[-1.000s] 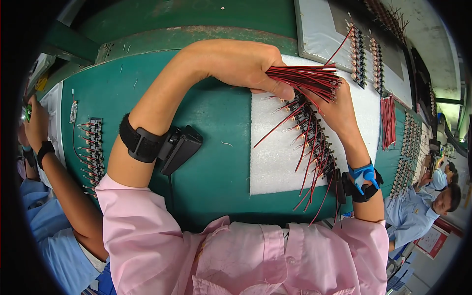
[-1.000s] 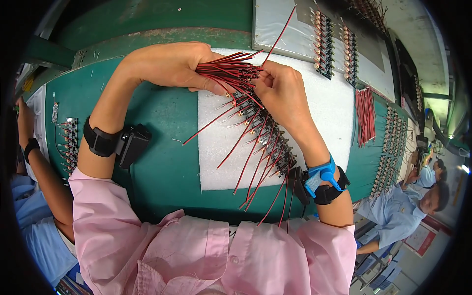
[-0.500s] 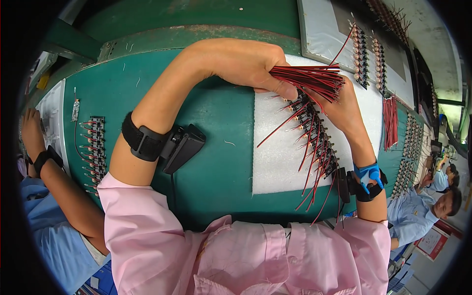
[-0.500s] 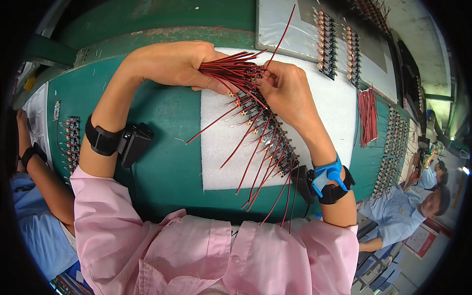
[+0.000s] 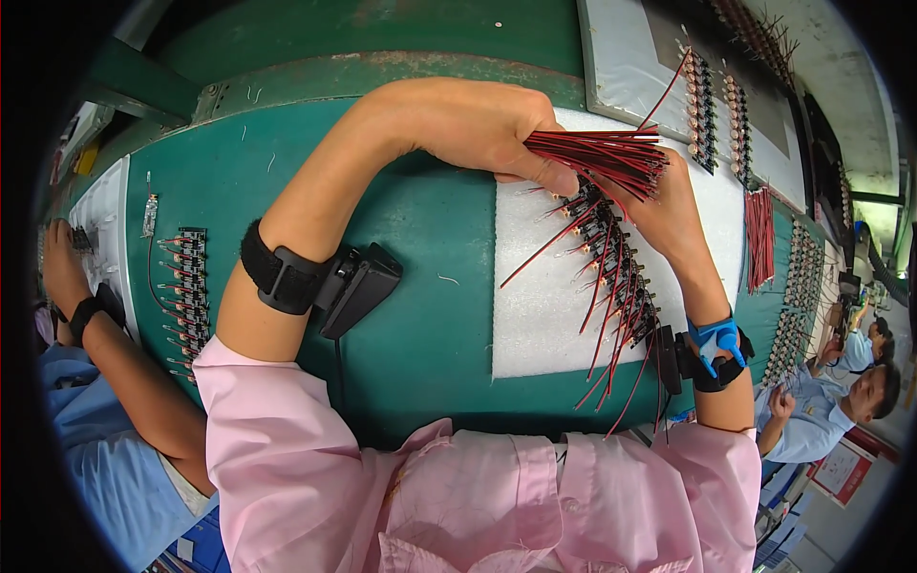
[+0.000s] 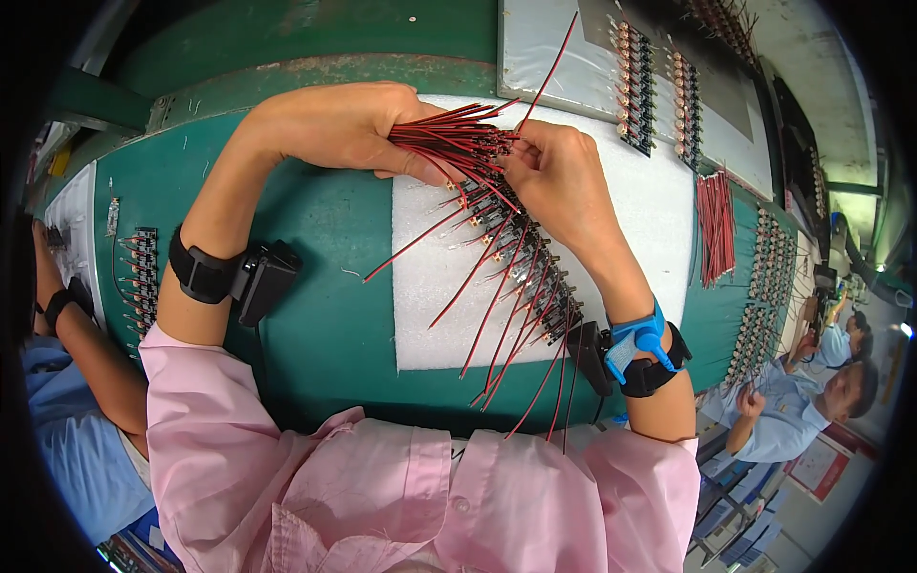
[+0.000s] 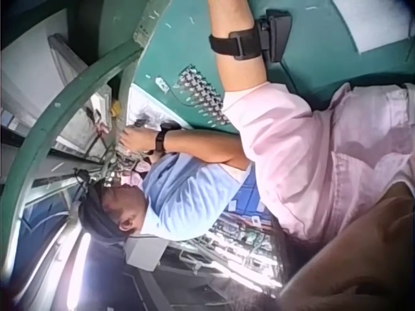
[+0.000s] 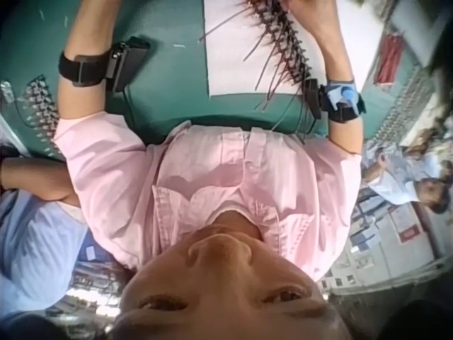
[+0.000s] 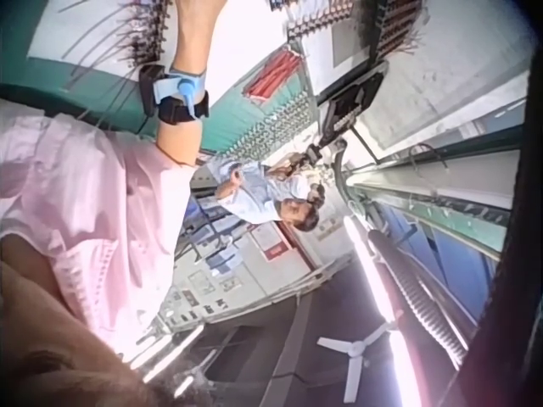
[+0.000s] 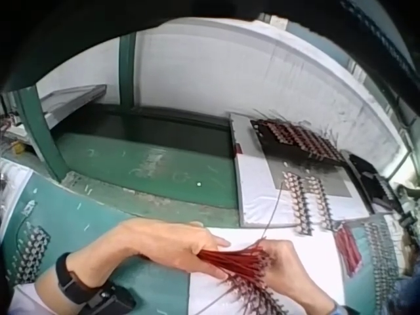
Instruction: The person picks up a bundle of wires and inserts them one by one into a circuit board. After filling the board, the person sets it aside and picks up a new board to repeat the process.
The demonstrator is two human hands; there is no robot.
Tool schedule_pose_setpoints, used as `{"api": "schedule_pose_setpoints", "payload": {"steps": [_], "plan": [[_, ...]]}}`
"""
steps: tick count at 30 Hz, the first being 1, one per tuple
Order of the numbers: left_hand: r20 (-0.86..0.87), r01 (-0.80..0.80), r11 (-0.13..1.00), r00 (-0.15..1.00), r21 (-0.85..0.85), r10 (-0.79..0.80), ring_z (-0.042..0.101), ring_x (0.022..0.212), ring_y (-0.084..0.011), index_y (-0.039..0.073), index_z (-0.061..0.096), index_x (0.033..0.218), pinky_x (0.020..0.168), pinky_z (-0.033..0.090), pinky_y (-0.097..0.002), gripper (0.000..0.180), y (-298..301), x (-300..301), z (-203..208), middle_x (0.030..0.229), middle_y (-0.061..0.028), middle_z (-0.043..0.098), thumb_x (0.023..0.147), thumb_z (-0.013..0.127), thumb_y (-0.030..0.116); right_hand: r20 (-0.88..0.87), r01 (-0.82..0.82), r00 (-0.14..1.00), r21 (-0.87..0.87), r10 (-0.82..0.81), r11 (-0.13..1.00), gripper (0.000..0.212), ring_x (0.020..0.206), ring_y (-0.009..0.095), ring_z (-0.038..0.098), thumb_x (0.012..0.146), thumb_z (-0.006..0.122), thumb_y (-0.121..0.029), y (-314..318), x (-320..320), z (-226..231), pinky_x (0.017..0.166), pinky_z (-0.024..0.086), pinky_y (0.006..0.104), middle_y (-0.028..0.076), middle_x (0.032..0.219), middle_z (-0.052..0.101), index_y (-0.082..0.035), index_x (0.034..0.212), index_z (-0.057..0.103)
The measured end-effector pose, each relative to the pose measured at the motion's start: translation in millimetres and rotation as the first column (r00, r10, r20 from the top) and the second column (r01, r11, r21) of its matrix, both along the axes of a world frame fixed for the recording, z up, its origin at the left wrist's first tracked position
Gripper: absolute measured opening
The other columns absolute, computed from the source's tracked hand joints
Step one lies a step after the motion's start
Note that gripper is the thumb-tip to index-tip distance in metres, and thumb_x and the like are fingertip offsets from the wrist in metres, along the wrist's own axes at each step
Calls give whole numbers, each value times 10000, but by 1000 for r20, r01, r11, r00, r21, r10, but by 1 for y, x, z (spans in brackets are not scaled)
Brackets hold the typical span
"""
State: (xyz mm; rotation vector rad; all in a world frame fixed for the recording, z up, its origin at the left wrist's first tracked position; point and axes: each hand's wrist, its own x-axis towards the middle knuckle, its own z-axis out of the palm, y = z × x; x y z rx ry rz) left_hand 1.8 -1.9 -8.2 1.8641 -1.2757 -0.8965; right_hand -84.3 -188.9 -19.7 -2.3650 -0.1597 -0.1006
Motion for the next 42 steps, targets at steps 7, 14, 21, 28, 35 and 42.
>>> {"api": "schedule_pose_setpoints", "payload": {"steps": [7,14,21,28,35,42], "plan": [[-25,-9,1000,1000,0,9,306,397,-132,-7,499,561,389,251,-301,442,0,-1,3,432,-21,318,756,548,387,14,20,1000,-32,-20,999,86,430,173,457,634,581,-9,1,0,-1,442,363,284,117,498,486,50,634,518],[-9,-5,1000,1000,10,5,311,398,-133,-10,490,554,390,254,-302,454,0,-1,2,431,-22,321,757,545,392,27,15,1000,-33,-14,999,70,429,174,456,632,580,-5,4,-1,3,440,359,289,111,497,482,42,654,533],[-5,-2,1000,1000,-2,2,313,398,-135,-13,485,551,389,255,-303,463,0,0,1,430,-23,325,757,544,397,-26,-11,1000,-105,8,994,115,523,173,489,640,581,0,1,0,7,518,383,286,106,595,515,28,749,560],[-27,-11,1000,1000,-20,10,317,399,-136,-15,488,554,390,258,-305,460,-1,-1,-2,431,-25,331,755,547,395,-129,-24,992,-184,0,983,215,706,166,567,656,609,-4,2,-2,12,665,435,267,100,789,603,22,868,580],[-7,-7,1000,1000,-17,7,326,401,-135,-9,514,599,393,266,-302,428,0,-1,-4,439,-20,340,758,543,388,-119,-31,993,-211,6,977,211,692,176,570,654,606,2,4,-4,13,656,437,271,115,779,602,29,861,577],[-20,-6,1000,1000,-12,6,337,409,-130,6,522,598,396,268,-294,415,0,0,-1,449,-16,352,759,537,388,-51,-44,998,-220,33,975,201,666,174,569,658,602,3,0,-3,8,637,439,272,126,757,601,34,855,575]]}}
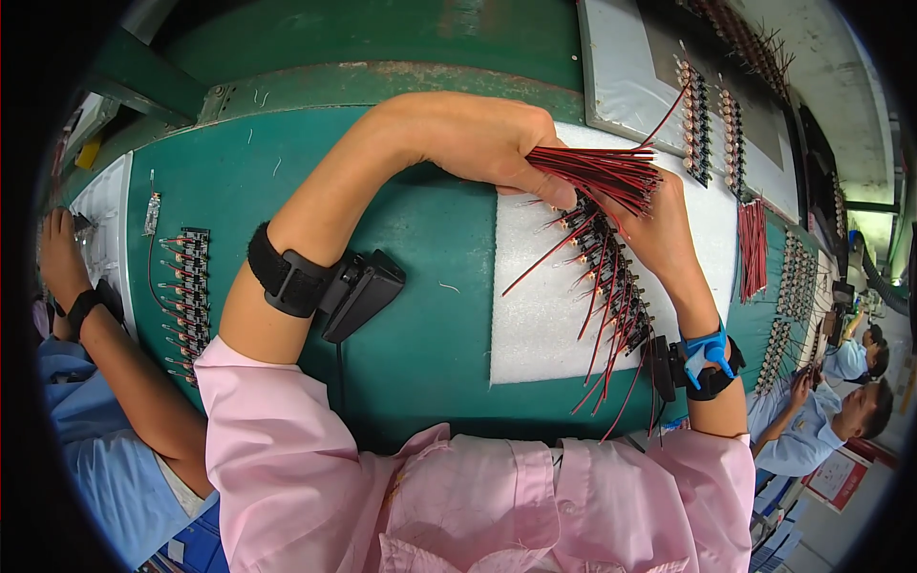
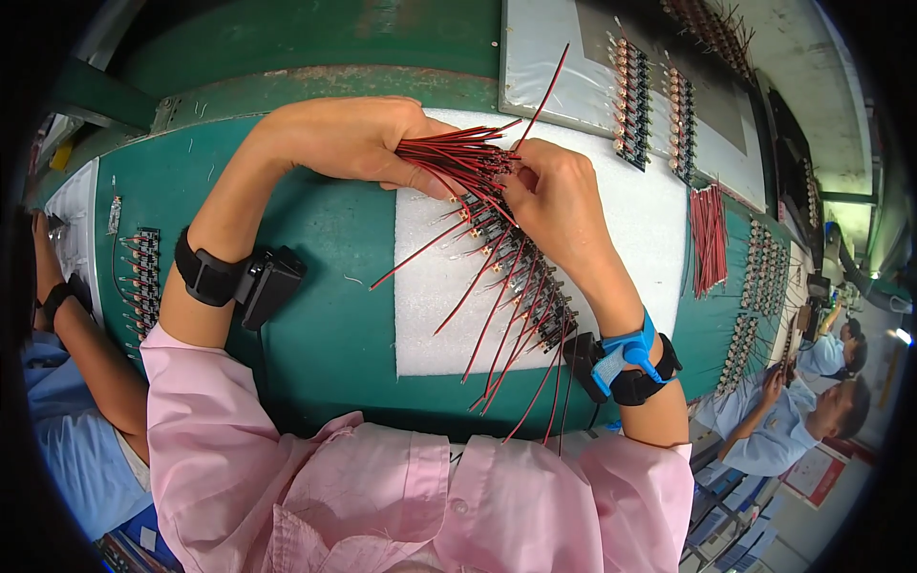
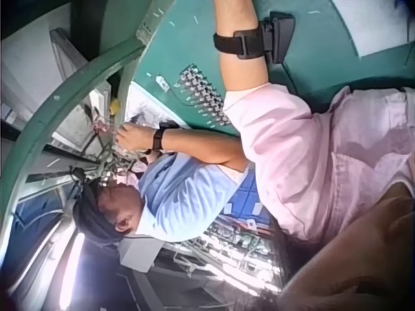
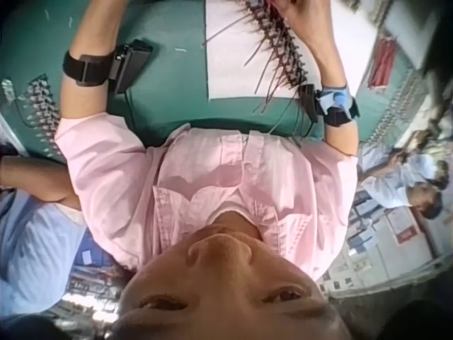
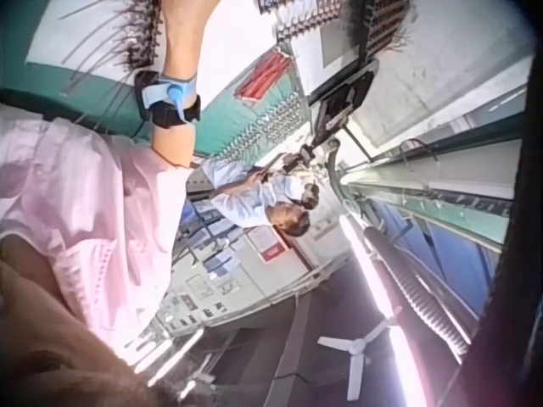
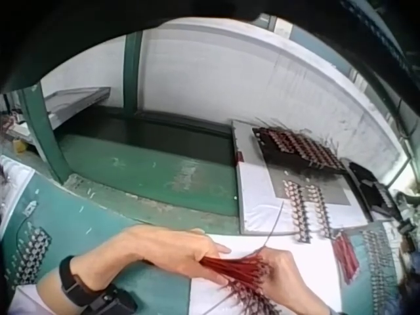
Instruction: The person picks up a bundle of wires and inserts them one by one into a circuit board. After filling the board, the person sets it aside and picks up a new board to repeat the process.
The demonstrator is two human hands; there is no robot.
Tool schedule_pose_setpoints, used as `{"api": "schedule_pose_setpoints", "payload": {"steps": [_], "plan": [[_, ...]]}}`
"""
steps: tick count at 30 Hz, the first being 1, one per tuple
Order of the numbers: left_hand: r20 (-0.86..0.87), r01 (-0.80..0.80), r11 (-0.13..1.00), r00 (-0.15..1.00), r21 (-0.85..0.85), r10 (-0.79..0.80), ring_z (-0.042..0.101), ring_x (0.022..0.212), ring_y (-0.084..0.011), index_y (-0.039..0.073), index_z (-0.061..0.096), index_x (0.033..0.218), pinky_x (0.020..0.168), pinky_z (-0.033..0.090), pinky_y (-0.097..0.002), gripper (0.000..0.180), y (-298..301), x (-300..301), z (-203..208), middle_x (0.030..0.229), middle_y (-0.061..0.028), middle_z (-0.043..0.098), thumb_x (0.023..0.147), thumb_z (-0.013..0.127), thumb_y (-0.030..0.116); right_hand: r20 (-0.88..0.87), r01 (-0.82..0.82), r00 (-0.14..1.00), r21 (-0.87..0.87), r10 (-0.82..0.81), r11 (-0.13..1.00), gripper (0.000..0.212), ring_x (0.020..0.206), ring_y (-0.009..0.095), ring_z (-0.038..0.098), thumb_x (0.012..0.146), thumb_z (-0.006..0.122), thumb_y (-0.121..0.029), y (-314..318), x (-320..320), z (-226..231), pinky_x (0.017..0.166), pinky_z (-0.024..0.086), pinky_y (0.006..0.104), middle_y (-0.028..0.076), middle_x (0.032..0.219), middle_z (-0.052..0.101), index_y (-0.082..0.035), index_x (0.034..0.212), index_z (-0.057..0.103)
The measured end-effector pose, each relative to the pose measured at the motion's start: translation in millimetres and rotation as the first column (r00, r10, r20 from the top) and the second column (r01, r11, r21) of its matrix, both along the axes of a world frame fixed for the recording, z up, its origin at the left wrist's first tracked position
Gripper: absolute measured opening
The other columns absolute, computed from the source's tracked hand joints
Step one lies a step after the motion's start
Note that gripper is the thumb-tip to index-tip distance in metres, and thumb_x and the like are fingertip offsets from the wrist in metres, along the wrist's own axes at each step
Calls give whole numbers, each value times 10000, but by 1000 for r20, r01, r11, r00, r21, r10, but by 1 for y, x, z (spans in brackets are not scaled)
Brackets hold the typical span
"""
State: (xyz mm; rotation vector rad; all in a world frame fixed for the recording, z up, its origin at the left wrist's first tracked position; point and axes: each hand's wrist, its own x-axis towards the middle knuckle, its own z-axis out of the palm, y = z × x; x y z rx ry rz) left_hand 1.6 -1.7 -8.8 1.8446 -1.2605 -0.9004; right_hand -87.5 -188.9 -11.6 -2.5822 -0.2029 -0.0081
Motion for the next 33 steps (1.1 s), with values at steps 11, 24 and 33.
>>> {"api": "schedule_pose_setpoints", "payload": {"steps": [11,24,33], "plan": [[-59,-332,912,943,-241,327,289,430,-87,44,619,654,410,229,-251,372,21,14,18,453,14,318,757,515,386,99,-104,989,-81,112,991,155,607,238,556,654,577,15,6,-9,5,566,436,292,147,720,582,32,808,578],[-18,-465,869,883,-168,469,319,403,-90,15,590,586,412,237,-274,394,2,4,20,445,-3,378,734,559,378,43,-149,982,-435,186,888,75,700,274,555,649,533,0,17,-6,17,598,427,341,136,716,580,31,702,577],[258,-368,930,901,29,348,409,462,-151,-55,525,635,456,318,-322,329,-11,-9,2,495,-138,456,711,578,261,-221,443,892,248,-395,862,177,430,108,499,788,484,-104,-46,-96,58,402,389,203,71,611,557,51,748,559]]}}
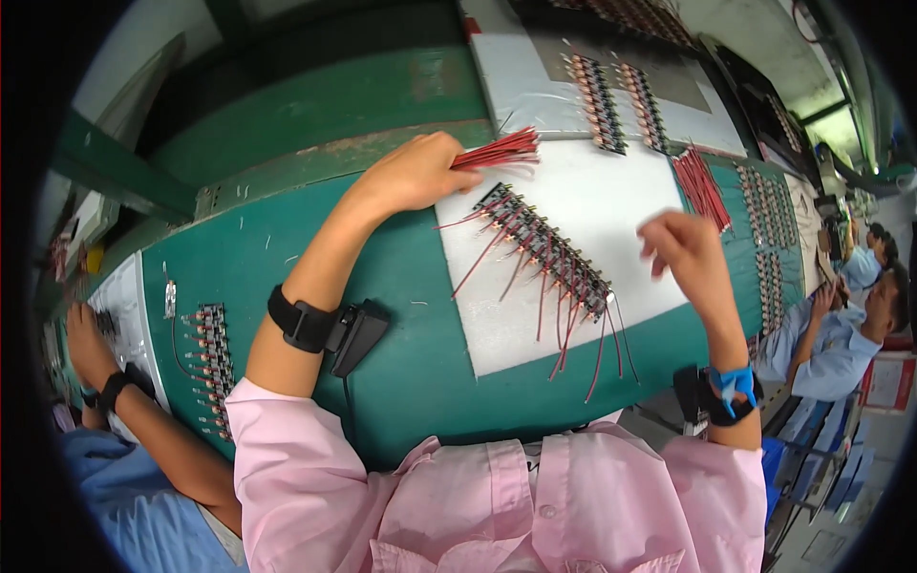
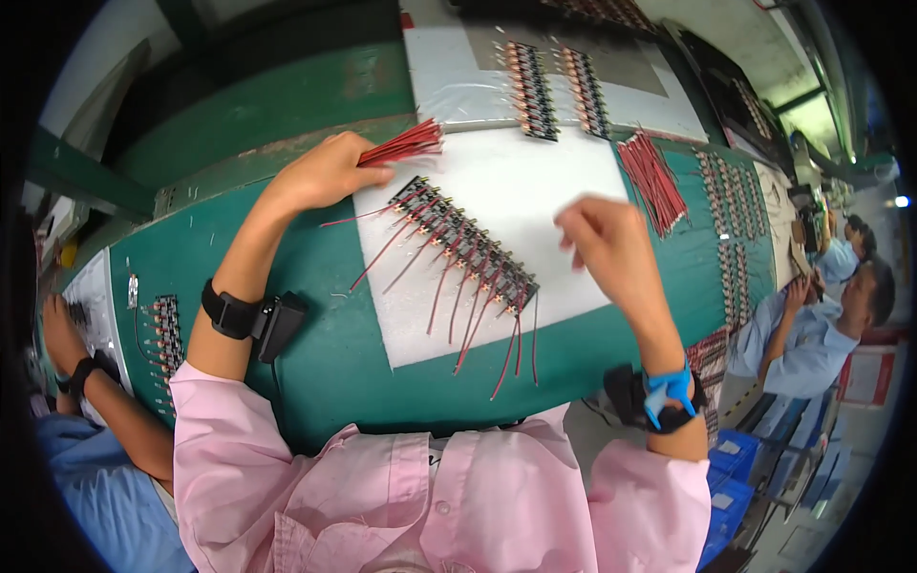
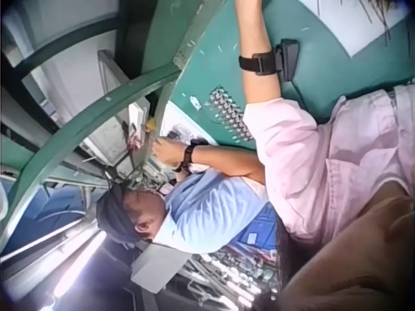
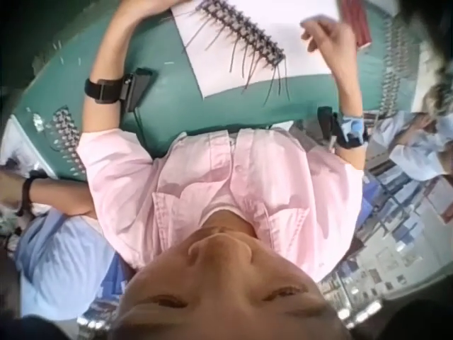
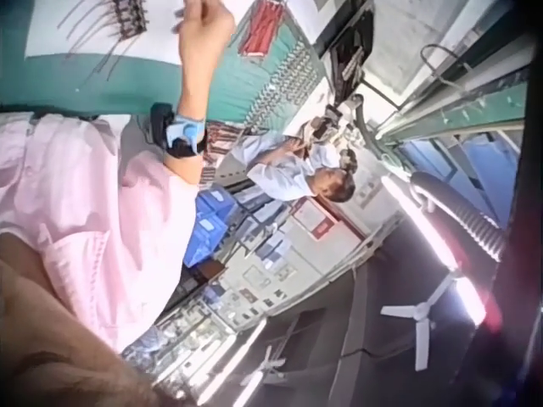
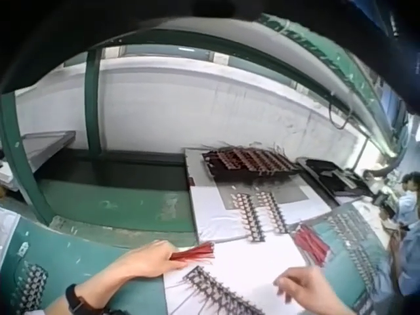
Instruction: The person picks up a bundle of wires and inserts them one by one into a circuit board. After filling the board, the person sets it aside and picks up a new board to repeat the process.
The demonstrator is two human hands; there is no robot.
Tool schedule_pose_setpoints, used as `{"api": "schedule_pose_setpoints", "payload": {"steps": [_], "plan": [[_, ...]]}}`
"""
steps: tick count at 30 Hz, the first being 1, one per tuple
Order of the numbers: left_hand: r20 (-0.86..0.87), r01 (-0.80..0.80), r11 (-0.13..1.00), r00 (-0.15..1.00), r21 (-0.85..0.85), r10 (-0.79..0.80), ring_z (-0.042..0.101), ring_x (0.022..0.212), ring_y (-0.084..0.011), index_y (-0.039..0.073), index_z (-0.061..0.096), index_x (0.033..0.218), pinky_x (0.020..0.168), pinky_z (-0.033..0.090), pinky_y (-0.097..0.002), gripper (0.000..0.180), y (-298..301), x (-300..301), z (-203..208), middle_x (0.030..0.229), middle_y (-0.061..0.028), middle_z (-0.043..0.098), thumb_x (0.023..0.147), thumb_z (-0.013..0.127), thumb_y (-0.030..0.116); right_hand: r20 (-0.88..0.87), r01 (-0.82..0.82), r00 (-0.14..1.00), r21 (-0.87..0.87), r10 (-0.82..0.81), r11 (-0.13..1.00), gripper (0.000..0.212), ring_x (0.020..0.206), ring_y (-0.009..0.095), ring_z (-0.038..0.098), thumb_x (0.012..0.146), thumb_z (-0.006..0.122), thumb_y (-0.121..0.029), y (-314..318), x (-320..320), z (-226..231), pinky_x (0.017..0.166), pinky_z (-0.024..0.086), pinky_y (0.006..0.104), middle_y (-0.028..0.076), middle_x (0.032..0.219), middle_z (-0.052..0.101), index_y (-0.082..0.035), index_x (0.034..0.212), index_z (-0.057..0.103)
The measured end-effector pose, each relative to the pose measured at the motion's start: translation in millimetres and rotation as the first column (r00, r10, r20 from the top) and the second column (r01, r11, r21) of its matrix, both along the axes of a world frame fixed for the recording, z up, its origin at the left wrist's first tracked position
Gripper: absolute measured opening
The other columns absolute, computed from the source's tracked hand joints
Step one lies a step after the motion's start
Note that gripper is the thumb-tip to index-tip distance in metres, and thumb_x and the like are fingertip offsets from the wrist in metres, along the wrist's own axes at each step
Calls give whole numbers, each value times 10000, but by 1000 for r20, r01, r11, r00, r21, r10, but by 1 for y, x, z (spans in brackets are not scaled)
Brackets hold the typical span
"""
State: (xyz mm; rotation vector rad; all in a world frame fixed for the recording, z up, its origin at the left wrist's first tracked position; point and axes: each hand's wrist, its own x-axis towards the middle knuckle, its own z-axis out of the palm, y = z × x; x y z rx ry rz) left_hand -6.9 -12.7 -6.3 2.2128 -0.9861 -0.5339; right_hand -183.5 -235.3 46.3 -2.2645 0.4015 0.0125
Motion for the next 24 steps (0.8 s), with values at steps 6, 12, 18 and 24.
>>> {"api": "schedule_pose_setpoints", "payload": {"steps": [6,12,18,24], "plan": [[46,-49,994,998,96,45,535,584,-315,-58,563,656,576,396,-382,300,-10,-8,2,581,-204,528,658,615,237,-321,315,935,550,-153,773,222,429,158,531,801,452,-119,19,-70,-27,403,432,221,131,726,577,72,906,491],[-33,-34,988,999,154,39,530,575,-280,-81,554,679,567,395,-364,280,-14,-11,7,581,-211,518,638,614,190,-352,415,910,752,-220,513,154,433,186,546,798,427,-84,37,-70,-46,406,468,276,181,774,580,39,887,457],[-187,13,999,982,42,-5,480,539,-171,-61,571,664,535,379,-307,233,-12,-11,1,548,-148,512,631,605,167,-302,391,912,847,-279,361,60,423,193,545,799,435,-60,37,-72,-57,403,475,288,187,744,579,-2,793,427],[-295,-46,992,955,-117,10,403,516,-74,-9,560,653,483,321,-239,158,-14,-19,0,558,2,484,650,612,140,-214,292,915,936,-341,195,62,418,199,542,798,463,-47,29,-78,-62,397,472,286,179,689,578,-19,761,421]]}}
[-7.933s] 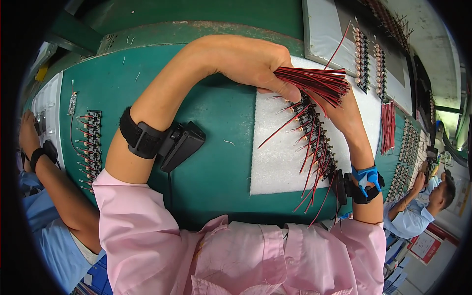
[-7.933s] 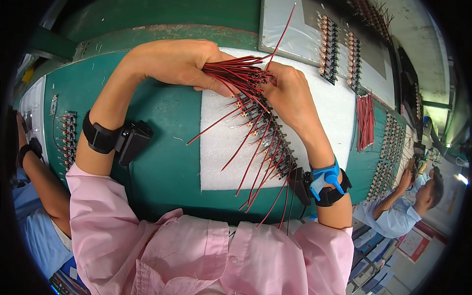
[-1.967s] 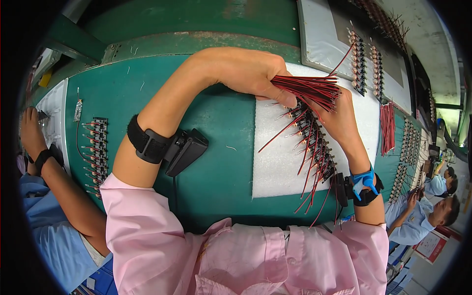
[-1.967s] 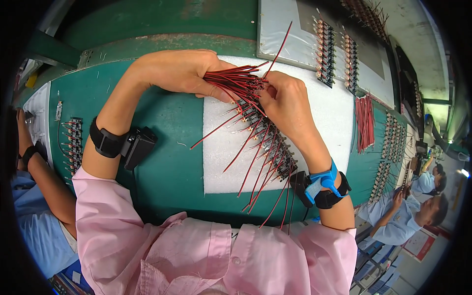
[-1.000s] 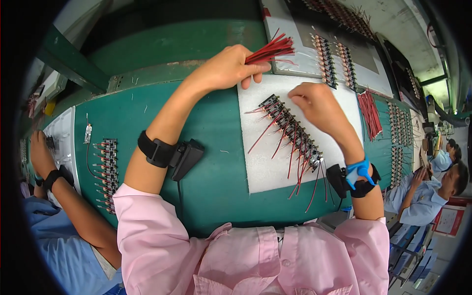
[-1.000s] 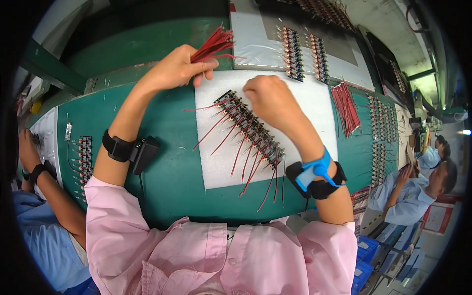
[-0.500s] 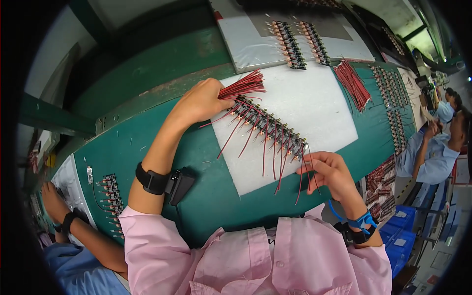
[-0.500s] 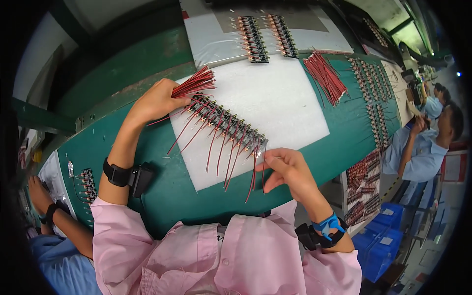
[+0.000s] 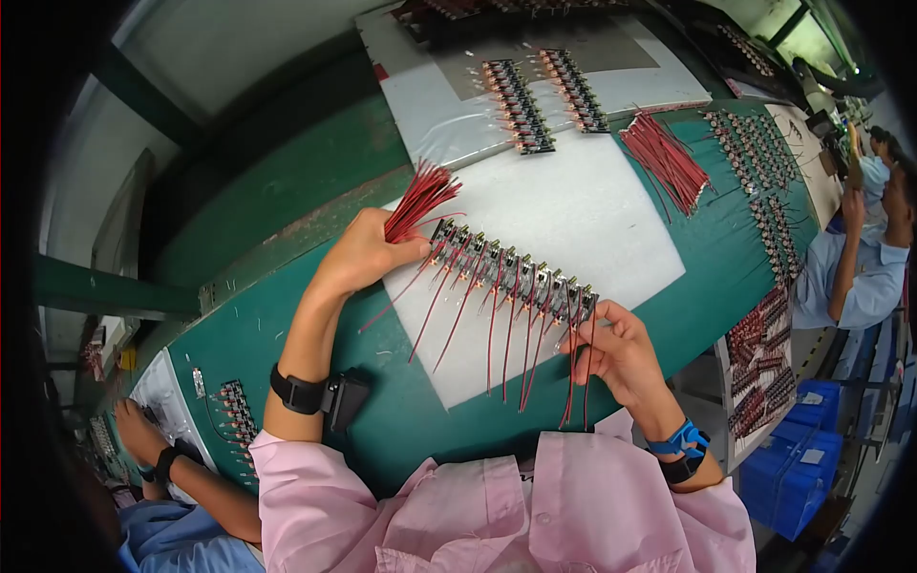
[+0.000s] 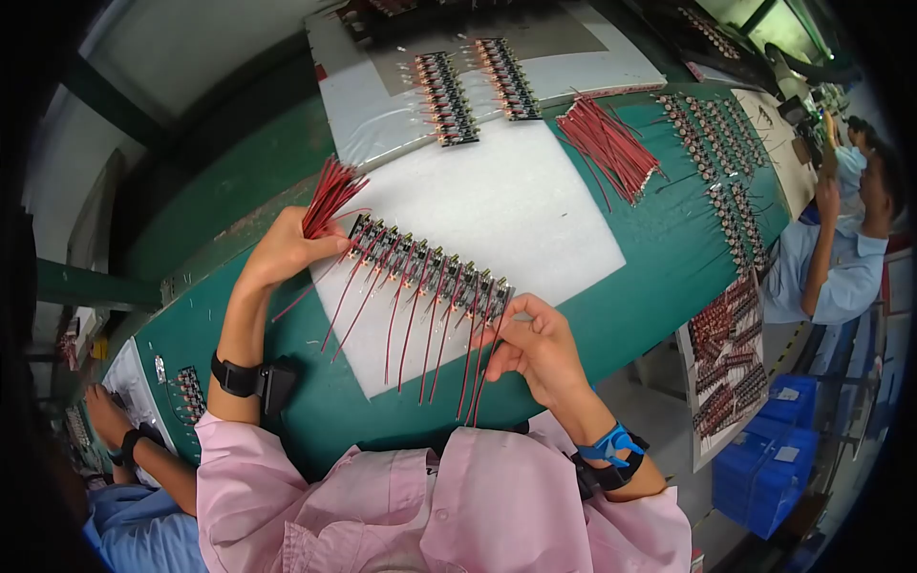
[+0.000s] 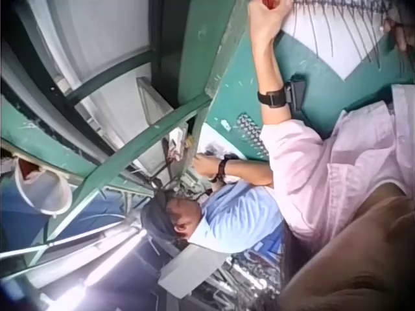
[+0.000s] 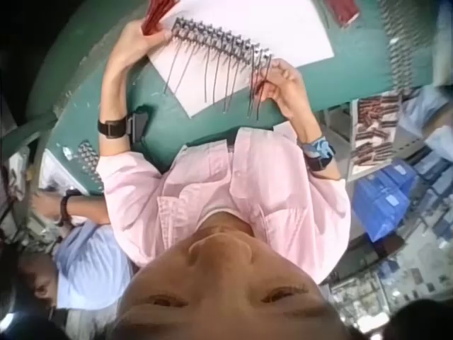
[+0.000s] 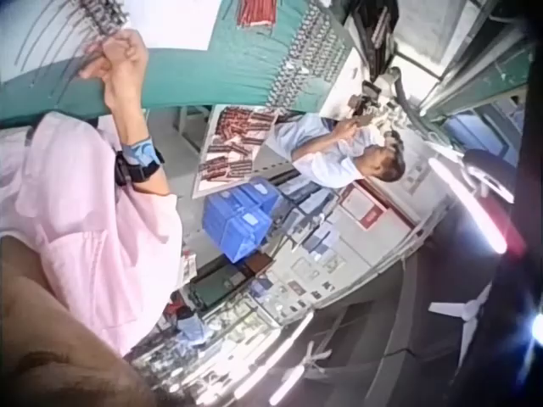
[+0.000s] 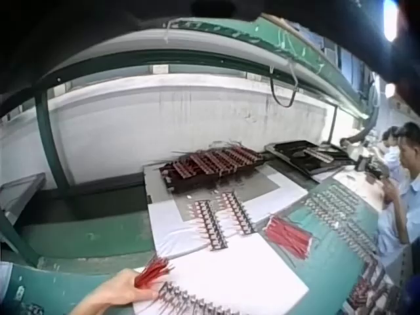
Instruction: The person picks up a bundle of wires and inserts them one by one into a circuit board. After filling the board, the person sets it aside and picks up a new board to repeat the process.
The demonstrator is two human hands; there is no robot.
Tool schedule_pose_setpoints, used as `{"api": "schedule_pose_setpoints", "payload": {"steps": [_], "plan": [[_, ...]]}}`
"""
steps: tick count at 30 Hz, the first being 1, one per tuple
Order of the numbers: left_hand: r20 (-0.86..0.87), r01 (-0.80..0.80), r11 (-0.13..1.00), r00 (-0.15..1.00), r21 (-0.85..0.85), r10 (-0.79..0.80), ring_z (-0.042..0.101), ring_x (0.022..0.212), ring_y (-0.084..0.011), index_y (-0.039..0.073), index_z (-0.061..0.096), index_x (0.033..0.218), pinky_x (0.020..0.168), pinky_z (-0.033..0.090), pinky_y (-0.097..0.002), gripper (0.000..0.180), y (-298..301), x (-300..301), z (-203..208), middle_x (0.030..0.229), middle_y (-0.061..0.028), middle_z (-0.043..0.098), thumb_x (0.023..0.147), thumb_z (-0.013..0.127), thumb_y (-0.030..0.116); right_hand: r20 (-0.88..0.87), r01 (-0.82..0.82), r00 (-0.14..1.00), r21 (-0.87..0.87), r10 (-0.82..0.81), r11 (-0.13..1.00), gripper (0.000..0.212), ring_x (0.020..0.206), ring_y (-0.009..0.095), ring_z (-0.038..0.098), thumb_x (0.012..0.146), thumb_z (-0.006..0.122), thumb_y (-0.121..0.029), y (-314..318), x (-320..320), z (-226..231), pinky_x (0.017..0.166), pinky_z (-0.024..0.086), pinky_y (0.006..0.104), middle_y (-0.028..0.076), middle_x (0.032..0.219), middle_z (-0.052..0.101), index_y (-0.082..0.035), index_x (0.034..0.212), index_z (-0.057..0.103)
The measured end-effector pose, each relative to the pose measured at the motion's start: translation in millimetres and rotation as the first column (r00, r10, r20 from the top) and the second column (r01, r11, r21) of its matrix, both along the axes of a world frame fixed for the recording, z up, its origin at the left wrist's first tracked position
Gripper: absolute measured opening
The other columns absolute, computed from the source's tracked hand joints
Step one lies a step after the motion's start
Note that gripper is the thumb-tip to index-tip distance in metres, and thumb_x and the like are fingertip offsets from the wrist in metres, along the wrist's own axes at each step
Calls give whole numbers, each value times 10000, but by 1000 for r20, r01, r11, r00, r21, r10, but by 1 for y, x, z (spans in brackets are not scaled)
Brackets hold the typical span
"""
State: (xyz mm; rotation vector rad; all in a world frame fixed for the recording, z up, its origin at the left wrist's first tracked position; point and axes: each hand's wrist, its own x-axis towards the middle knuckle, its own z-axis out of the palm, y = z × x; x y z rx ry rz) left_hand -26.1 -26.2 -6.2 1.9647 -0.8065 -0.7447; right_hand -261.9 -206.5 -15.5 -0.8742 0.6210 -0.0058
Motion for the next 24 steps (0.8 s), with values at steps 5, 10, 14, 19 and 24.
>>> {"api": "schedule_pose_setpoints", "payload": {"steps": [5,10,14,19,24], "plan": [[-91,-64,997,994,-51,59,369,478,-43,8,564,663,425,271,-210,136,-21,-15,13,550,20,468,654,608,137,7,50,999,-51,-49,997,61,405,199,537,796,466,-50,-17,-11,-1,393,471,282,177,684,578,-20,755,432],[-301,-74,994,952,-82,47,311,411,-26,6,561,697,366,222,-190,175,-53,-29,27,507,39,409,673,619,169,89,140,986,-24,-138,990,50,442,196,545,774,475,-44,-47,-40,2,418,465,272,174,696,579,3,756,474],[-356,-91,990,933,-103,49,302,391,-30,0,563,725,350,229,-184,190,-69,-37,32,531,26,427,694,611,181,137,264,957,-50,-255,963,59,434,192,541,772,486,-56,-80,-79,4,432,474,289,172,683,577,0,772,467],[-331,-106,989,941,-104,66,326,404,-29,-5,568,751,347,264,-183,170,-88,-44,31,641,-24,541,712,587,160,133,462,887,-211,-443,861,63,433,192,542,786,478,-69,-138,-144,-2,462,488,309,159,659,570,-13,772,450],[-286,-160,983,950,-94,127,278,373,-26,-5,541,735,343,226,-188,252,-94,-52,30,461,61,335,709,611,236,133,554,832,-188,-538,811,64,430,192,539,810,449,-74,-174,-171,-27,470,492,311,153,661,568,-21,774,445]]}}
